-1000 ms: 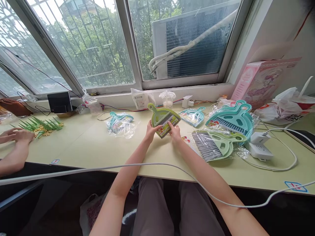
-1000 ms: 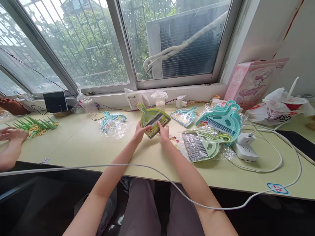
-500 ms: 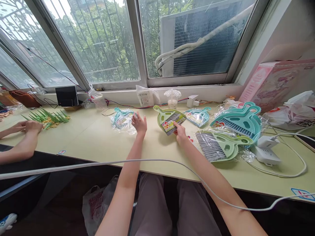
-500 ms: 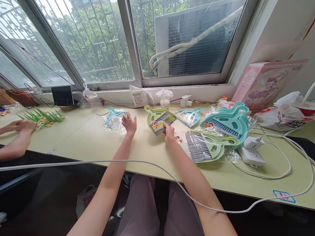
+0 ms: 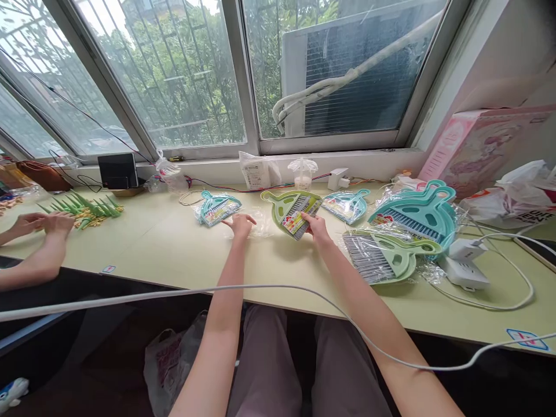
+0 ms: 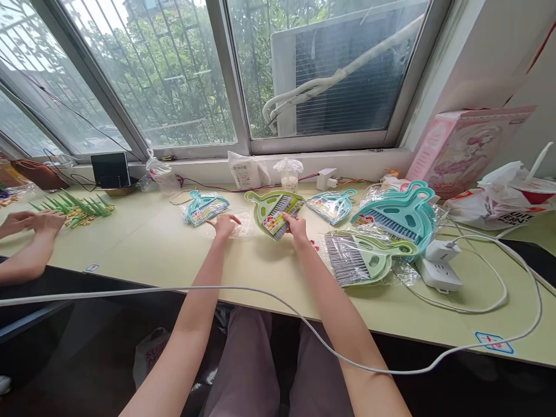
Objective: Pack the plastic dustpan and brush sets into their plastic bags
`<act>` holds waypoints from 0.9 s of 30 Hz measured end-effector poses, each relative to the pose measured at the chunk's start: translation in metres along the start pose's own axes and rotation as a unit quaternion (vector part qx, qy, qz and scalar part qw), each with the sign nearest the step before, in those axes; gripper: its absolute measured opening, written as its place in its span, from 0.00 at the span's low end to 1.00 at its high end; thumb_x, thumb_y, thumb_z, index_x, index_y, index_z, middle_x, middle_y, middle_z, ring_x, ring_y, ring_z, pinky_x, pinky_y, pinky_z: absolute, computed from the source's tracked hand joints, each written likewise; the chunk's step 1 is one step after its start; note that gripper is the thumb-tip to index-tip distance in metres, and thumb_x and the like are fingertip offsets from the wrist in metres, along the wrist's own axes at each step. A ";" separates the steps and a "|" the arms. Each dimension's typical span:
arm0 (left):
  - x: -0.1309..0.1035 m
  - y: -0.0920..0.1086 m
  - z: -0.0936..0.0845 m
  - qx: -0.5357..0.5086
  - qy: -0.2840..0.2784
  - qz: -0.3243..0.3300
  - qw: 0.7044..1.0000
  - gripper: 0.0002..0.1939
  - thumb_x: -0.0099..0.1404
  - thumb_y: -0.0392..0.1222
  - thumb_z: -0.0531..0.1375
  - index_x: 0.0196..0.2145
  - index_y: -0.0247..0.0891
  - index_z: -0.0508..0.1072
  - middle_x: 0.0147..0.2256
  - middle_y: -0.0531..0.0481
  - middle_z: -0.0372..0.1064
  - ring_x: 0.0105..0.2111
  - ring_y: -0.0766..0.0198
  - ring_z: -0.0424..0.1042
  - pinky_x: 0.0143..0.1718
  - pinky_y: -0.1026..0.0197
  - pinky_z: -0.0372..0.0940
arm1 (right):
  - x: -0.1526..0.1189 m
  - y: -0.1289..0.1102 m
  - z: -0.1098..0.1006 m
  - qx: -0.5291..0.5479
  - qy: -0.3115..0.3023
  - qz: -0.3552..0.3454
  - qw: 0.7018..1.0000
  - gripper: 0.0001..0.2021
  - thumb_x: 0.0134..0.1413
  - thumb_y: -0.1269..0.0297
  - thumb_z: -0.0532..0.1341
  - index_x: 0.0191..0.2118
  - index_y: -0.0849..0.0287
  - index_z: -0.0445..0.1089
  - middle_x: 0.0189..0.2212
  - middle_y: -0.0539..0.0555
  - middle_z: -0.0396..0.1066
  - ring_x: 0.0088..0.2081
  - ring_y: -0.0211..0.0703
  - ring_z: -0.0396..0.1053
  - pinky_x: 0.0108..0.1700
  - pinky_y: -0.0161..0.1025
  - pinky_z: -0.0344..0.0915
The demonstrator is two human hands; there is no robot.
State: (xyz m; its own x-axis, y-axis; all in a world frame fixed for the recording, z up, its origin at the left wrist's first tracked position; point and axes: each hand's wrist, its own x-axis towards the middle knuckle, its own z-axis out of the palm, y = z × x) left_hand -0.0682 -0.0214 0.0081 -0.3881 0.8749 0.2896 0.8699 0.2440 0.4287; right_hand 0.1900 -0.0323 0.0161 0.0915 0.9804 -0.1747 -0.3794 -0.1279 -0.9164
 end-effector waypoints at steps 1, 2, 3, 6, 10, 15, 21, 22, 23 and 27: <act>-0.001 0.003 0.000 0.004 0.018 0.009 1.000 0.16 0.57 0.28 0.57 0.30 0.46 0.81 0.49 0.47 0.76 0.63 0.47 0.60 0.65 0.25 0.24 | 0.002 -0.001 -0.001 -0.022 -0.004 -0.008 1.000 0.06 0.50 0.68 0.69 0.29 0.62 0.72 0.25 0.52 0.77 0.25 0.37 0.72 0.25 0.32 0.69; -0.002 0.005 -0.001 0.005 0.030 0.015 0.999 0.12 0.60 0.32 0.58 0.33 0.46 0.81 0.51 0.46 0.75 0.64 0.46 0.58 0.65 0.25 0.23 | 0.005 -0.002 -0.003 -0.046 -0.006 -0.019 0.999 0.06 0.49 0.68 0.69 0.28 0.62 0.72 0.24 0.52 0.76 0.24 0.37 0.72 0.24 0.32 0.68; -0.003 0.008 -0.001 0.001 0.039 0.020 0.999 0.09 0.62 0.37 0.60 0.36 0.46 0.80 0.53 0.46 0.74 0.65 0.44 0.56 0.64 0.24 0.22 | 0.007 -0.003 -0.005 -0.068 -0.005 -0.030 0.997 0.07 0.48 0.68 0.70 0.27 0.62 0.72 0.24 0.52 0.76 0.24 0.37 0.71 0.23 0.32 0.67; -0.007 0.016 -0.002 -0.030 0.047 0.051 0.997 0.13 0.63 0.49 0.63 0.45 0.48 0.78 0.57 0.46 0.71 0.66 0.42 0.53 0.64 0.25 0.22 | 0.012 -0.005 -0.010 -0.090 -0.007 -0.051 0.995 0.07 0.47 0.67 0.70 0.27 0.62 0.73 0.23 0.51 0.76 0.24 0.37 0.71 0.23 0.31 0.66; -0.014 0.026 0.007 -0.034 -0.033 0.140 0.989 0.17 0.59 0.44 0.67 0.47 0.46 0.78 0.56 0.42 0.71 0.65 0.40 0.56 0.64 0.27 0.18 | 0.015 -0.004 -0.015 -0.059 -0.021 -0.038 0.997 0.07 0.45 0.68 0.71 0.31 0.62 0.75 0.26 0.52 0.78 0.26 0.40 0.74 0.26 0.34 0.71; -0.014 0.027 0.016 -0.017 -0.060 0.147 0.987 0.22 0.59 0.28 0.58 0.48 0.42 0.77 0.55 0.40 0.71 0.60 0.45 0.64 0.69 0.38 0.41 | 0.018 -0.001 -0.017 -0.034 0.001 0.004 0.999 0.09 0.42 0.74 0.71 0.32 0.62 0.74 0.23 0.50 0.76 0.24 0.40 0.73 0.28 0.35 0.72; -0.010 0.022 0.006 -0.062 -0.034 0.099 0.993 0.26 0.60 0.23 0.50 0.48 0.42 0.77 0.52 0.41 0.73 0.57 0.48 0.68 0.61 0.48 0.59 | 0.019 0.002 -0.018 -0.087 0.007 0.018 0.996 0.07 0.45 0.76 0.70 0.28 0.62 0.72 0.22 0.53 0.76 0.25 0.41 0.73 0.24 0.35 0.71; -0.011 0.023 0.004 -0.069 -0.020 0.098 0.993 0.27 0.61 0.23 0.49 0.50 0.41 0.77 0.52 0.41 0.73 0.56 0.49 0.69 0.61 0.48 0.60 | 0.019 0.002 -0.018 -0.092 0.005 0.016 0.996 0.06 0.46 0.75 0.70 0.28 0.62 0.72 0.23 0.53 0.76 0.26 0.41 0.73 0.25 0.35 0.71; -0.011 0.025 0.002 -0.079 -0.007 0.102 0.992 0.27 0.62 0.24 0.48 0.51 0.41 0.76 0.52 0.41 0.73 0.55 0.49 0.69 0.60 0.48 0.60 | 0.018 0.002 -0.018 -0.094 0.001 0.011 0.996 0.06 0.47 0.75 0.70 0.28 0.62 0.72 0.24 0.53 0.76 0.26 0.41 0.73 0.25 0.36 0.72; -0.015 0.035 -0.003 -0.148 0.013 0.149 0.978 0.24 0.65 0.27 0.49 0.52 0.41 0.75 0.52 0.43 0.74 0.54 0.50 0.70 0.59 0.49 0.62 | 0.012 -0.002 -0.013 -0.093 -0.021 -0.017 0.995 0.05 0.48 0.73 0.69 0.27 0.62 0.73 0.23 0.52 0.76 0.25 0.39 0.72 0.25 0.34 0.70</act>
State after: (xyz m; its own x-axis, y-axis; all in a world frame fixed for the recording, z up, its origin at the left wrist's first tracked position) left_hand -0.0331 -0.0270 0.0210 -0.1412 0.8772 0.4589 0.8209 -0.1553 0.5495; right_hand 0.2038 -0.0222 0.0108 0.0609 0.9895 -0.1314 -0.1990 -0.1169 -0.9730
